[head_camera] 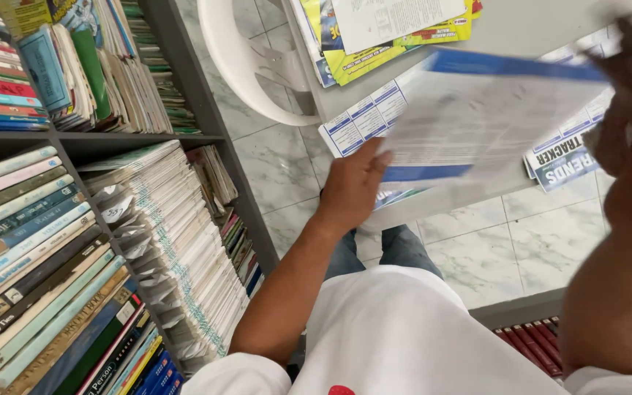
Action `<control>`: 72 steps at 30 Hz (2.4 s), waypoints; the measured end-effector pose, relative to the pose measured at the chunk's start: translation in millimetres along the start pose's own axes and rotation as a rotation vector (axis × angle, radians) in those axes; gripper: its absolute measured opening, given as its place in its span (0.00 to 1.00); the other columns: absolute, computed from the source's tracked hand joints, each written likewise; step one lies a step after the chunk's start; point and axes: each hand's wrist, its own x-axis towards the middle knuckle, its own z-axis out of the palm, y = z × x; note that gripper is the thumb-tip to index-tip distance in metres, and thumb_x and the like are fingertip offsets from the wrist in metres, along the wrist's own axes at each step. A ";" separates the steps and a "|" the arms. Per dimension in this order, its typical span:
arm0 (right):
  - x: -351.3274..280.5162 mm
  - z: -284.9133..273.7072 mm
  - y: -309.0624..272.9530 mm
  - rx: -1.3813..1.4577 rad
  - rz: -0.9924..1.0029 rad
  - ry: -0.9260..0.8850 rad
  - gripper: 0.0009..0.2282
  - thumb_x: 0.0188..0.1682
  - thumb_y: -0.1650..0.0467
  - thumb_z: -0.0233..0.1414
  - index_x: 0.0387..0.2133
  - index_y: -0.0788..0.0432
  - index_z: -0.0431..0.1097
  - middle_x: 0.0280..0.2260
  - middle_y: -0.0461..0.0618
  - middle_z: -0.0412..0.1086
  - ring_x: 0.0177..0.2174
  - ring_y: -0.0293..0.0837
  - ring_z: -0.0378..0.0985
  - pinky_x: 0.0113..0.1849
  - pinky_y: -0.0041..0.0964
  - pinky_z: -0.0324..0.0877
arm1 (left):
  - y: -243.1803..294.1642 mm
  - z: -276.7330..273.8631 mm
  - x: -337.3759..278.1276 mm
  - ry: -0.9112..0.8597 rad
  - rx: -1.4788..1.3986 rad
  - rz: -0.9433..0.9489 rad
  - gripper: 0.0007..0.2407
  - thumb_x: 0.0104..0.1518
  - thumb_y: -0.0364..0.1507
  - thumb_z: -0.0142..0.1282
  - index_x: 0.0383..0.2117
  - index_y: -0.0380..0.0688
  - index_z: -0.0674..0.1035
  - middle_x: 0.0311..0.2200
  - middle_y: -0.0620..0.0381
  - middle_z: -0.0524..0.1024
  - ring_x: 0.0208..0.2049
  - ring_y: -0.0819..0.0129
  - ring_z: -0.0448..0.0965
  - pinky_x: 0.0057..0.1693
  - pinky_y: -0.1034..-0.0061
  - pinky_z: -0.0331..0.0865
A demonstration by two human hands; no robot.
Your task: Wiping individual papers or newspaper sheets with a cloth on a table in an archive room.
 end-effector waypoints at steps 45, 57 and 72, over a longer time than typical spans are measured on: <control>-68.8 291.8 113.1 -0.489 0.181 -0.017 0.26 0.49 0.69 0.49 0.64 0.62 0.64 0.68 0.64 0.54 0.67 0.66 0.52 0.59 0.76 0.46 | -218.1 90.6 -9.1 0.173 -0.762 -0.669 0.20 0.61 0.22 0.55 0.61 0.38 0.67 0.42 0.40 0.78 0.34 0.50 0.85 0.33 0.56 0.83; -86.6 131.3 150.6 0.447 0.680 0.423 0.28 0.51 0.74 0.41 0.69 0.56 0.53 0.55 0.50 0.68 0.40 0.40 0.70 0.44 0.29 0.64 | -15.2 64.3 -1.9 0.024 0.119 0.261 0.19 0.67 0.21 0.44 0.64 0.50 0.73 0.57 0.48 0.77 0.55 0.49 0.79 0.55 0.59 0.78; -207.8 -35.6 195.0 0.845 0.787 0.856 0.22 0.59 0.80 0.50 0.65 0.48 0.62 0.55 0.40 0.72 0.48 0.33 0.76 0.58 0.24 0.72 | -48.6 196.1 151.8 -0.104 0.137 0.137 0.42 0.52 0.25 0.67 0.71 0.67 0.53 0.70 0.36 0.55 0.70 0.38 0.60 0.66 0.52 0.66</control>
